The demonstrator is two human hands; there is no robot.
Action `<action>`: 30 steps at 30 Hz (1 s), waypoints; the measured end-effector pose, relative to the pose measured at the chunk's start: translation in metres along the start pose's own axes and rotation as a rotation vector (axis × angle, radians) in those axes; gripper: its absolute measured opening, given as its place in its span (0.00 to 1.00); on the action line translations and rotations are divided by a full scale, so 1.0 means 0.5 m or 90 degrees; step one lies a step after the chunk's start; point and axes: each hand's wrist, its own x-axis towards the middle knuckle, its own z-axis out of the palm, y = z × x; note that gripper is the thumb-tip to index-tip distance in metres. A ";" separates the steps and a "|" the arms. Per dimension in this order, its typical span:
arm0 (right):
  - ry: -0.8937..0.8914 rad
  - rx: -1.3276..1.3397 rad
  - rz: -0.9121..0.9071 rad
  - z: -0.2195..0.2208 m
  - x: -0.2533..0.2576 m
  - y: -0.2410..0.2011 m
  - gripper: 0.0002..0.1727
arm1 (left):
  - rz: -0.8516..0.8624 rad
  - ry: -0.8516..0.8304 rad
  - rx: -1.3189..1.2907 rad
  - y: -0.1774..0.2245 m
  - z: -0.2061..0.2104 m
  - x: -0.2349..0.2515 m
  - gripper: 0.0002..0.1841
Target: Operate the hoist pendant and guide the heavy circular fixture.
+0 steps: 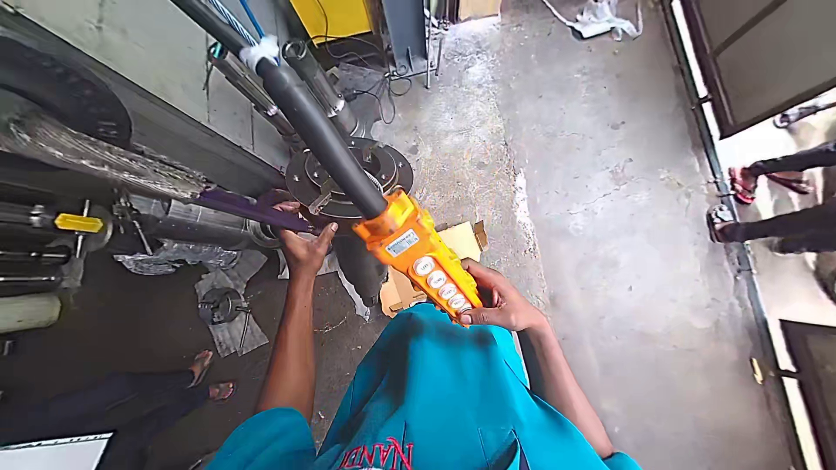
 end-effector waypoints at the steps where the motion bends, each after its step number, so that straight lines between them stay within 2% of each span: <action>1: -0.010 0.014 0.002 -0.027 -0.002 -0.005 0.33 | -0.026 0.004 0.020 0.005 0.002 -0.004 0.50; 3: -0.034 0.050 0.007 -0.082 -0.005 -0.015 0.34 | -0.083 0.011 0.086 0.024 0.009 -0.015 0.56; 7: -0.103 0.079 -0.009 -0.217 0.009 -0.036 0.36 | -0.130 0.040 0.193 0.031 0.047 -0.032 0.72; 10: -0.149 0.075 0.002 -0.319 0.023 -0.049 0.35 | -0.193 0.124 0.159 0.060 0.096 -0.023 0.73; 12: -0.167 0.085 0.021 -0.383 0.025 -0.059 0.35 | -0.219 0.156 0.117 0.072 0.119 -0.011 0.67; 14: -0.187 0.112 0.042 -0.442 0.027 -0.075 0.34 | -0.223 0.193 0.047 0.065 0.135 -0.002 0.53; 16: -0.193 0.133 0.053 -0.495 0.029 -0.093 0.33 | -0.232 0.284 -0.015 0.057 0.158 0.018 0.37; 20: -0.163 0.130 0.064 -0.605 0.016 -0.136 0.35 | -0.230 0.518 0.026 0.067 0.227 0.054 0.27; 25: -0.082 0.077 0.026 -0.735 0.033 -0.214 0.40 | -0.237 0.627 0.069 0.080 0.251 0.090 0.14; 30: -0.083 0.068 0.004 -0.817 0.077 -0.243 0.45 | -0.293 0.793 0.115 0.064 0.260 0.110 0.15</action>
